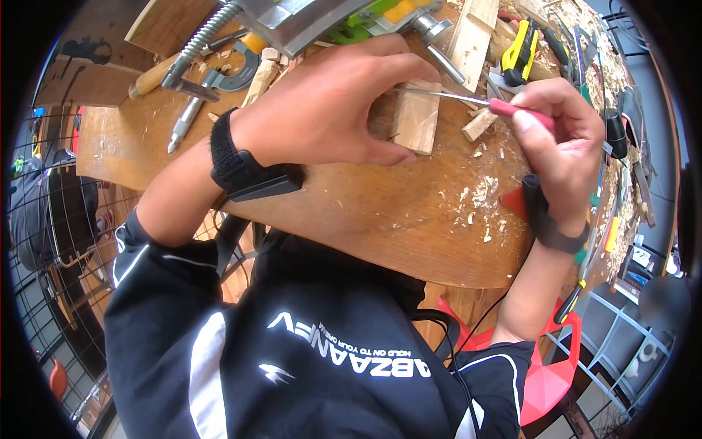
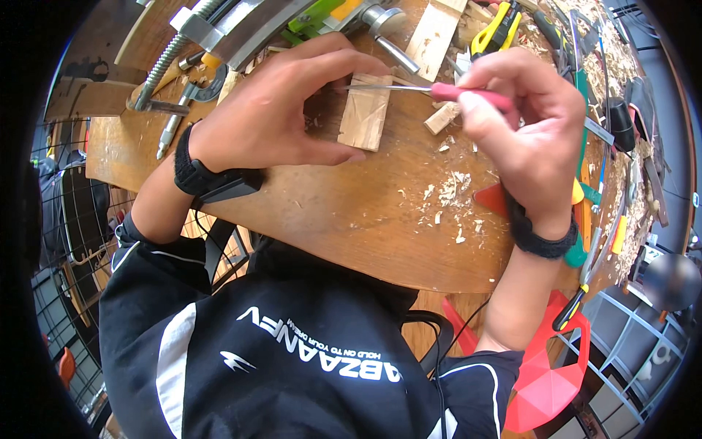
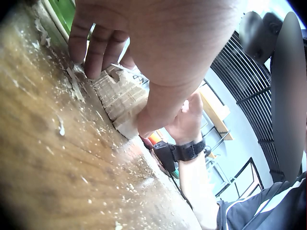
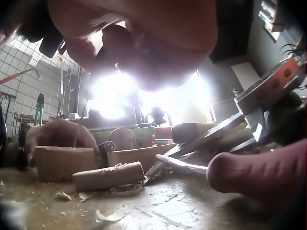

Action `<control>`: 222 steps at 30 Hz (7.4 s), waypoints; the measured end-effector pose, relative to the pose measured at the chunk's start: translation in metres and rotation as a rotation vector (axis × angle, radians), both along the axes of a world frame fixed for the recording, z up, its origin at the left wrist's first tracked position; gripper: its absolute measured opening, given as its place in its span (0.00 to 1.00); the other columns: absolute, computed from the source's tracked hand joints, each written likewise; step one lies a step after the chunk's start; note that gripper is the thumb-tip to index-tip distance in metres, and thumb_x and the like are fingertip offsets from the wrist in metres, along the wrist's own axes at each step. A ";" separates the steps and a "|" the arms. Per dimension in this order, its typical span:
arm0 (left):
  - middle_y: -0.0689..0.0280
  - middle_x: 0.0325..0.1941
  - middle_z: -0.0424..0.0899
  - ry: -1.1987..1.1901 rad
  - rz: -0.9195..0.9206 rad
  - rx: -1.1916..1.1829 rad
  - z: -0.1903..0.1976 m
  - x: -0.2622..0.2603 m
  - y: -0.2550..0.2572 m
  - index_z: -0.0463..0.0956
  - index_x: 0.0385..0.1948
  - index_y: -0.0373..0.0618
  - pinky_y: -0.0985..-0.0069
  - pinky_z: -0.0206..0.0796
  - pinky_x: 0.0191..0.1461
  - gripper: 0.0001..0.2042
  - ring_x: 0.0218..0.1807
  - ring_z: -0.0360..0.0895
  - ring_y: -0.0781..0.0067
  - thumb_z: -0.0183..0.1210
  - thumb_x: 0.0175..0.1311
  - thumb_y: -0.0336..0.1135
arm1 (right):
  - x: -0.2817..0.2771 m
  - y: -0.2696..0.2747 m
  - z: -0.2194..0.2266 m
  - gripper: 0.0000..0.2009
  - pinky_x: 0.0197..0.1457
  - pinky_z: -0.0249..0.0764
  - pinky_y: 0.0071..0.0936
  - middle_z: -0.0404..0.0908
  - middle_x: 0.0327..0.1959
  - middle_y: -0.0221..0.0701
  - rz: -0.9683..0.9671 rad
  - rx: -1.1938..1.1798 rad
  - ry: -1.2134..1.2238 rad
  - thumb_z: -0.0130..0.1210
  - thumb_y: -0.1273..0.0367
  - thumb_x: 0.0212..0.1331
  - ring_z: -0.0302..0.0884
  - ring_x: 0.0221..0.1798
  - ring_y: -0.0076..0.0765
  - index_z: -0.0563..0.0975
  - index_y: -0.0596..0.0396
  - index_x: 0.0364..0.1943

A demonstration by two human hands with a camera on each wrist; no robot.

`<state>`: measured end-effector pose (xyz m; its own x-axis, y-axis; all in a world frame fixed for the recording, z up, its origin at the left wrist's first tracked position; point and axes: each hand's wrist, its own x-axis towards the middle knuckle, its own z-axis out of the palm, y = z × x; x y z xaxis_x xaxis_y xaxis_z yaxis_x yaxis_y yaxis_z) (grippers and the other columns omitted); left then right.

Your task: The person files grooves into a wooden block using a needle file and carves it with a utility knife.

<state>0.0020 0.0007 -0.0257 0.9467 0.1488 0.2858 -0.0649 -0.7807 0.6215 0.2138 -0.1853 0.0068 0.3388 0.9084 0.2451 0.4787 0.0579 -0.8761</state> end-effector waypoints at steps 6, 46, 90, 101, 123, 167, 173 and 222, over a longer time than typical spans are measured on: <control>0.61 0.45 0.77 -0.021 -0.004 0.014 -0.001 -0.001 0.001 0.77 0.59 0.46 0.71 0.75 0.42 0.34 0.41 0.79 0.65 0.79 0.44 0.32 | 0.008 -0.001 -0.003 0.06 0.31 0.63 0.12 0.79 0.29 0.22 -0.035 0.127 0.122 0.60 0.76 0.59 0.68 0.27 0.10 0.81 0.61 0.39; 0.63 0.43 0.75 -0.039 -0.020 -0.010 -0.001 0.000 0.000 0.77 0.60 0.47 0.72 0.74 0.41 0.35 0.43 0.78 0.66 0.79 0.43 0.31 | 0.006 0.001 -0.003 0.03 0.32 0.59 0.13 0.79 0.29 0.21 -0.021 0.062 0.065 0.60 0.74 0.60 0.67 0.28 0.10 0.80 0.60 0.36; 0.63 0.43 0.75 -0.040 -0.017 -0.002 -0.004 0.000 0.001 0.77 0.60 0.47 0.72 0.75 0.43 0.35 0.43 0.78 0.66 0.80 0.43 0.31 | 0.002 0.002 -0.005 0.03 0.30 0.51 0.13 0.72 0.25 0.14 -0.048 0.032 0.114 0.60 0.73 0.64 0.59 0.26 0.06 0.80 0.59 0.36; 0.62 0.44 0.75 -0.026 -0.009 -0.022 -0.003 -0.001 0.001 0.77 0.59 0.45 0.72 0.75 0.45 0.35 0.44 0.79 0.65 0.79 0.44 0.32 | -0.007 0.005 0.001 0.01 0.32 0.65 0.12 0.73 0.24 0.16 -0.040 0.093 0.111 0.58 0.78 0.63 0.63 0.26 0.06 0.78 0.58 0.36; 0.61 0.46 0.77 -0.008 -0.003 0.004 -0.002 -0.001 0.001 0.77 0.59 0.46 0.70 0.75 0.46 0.35 0.45 0.79 0.63 0.79 0.44 0.31 | 0.009 -0.002 -0.005 0.04 0.27 0.55 0.11 0.78 0.28 0.20 -0.053 0.118 0.077 0.59 0.77 0.61 0.64 0.25 0.07 0.81 0.60 0.38; 0.52 0.49 0.76 0.158 -0.118 -0.104 0.034 -0.003 0.005 0.71 0.61 0.33 0.67 0.74 0.49 0.36 0.46 0.79 0.56 0.77 0.51 0.40 | 0.018 -0.003 -0.006 0.08 0.35 0.64 0.17 0.79 0.30 0.27 -0.090 0.234 0.252 0.54 0.75 0.60 0.67 0.29 0.14 0.81 0.64 0.39; 0.52 0.48 0.76 0.228 -0.092 -0.096 0.039 -0.003 0.004 0.71 0.61 0.33 0.67 0.74 0.47 0.36 0.45 0.79 0.56 0.77 0.51 0.39 | 0.020 -0.003 -0.005 0.10 0.36 0.67 0.18 0.74 0.26 0.26 -0.121 0.241 0.297 0.53 0.74 0.61 0.65 0.27 0.17 0.80 0.67 0.41; 0.58 0.44 0.79 0.001 -0.001 -0.010 0.000 -0.002 0.003 0.79 0.55 0.42 0.66 0.76 0.44 0.32 0.41 0.82 0.58 0.76 0.41 0.34 | 0.002 -0.006 0.006 0.11 0.35 0.68 0.13 0.84 0.31 0.23 0.205 -0.297 -0.011 0.68 0.77 0.58 0.75 0.31 0.12 0.87 0.61 0.45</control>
<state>0.0003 0.0039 -0.0261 0.9472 0.1509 0.2830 -0.0645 -0.7747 0.6290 0.2163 -0.1913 0.0130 0.1405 0.9894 -0.0372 0.4929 -0.1025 -0.8640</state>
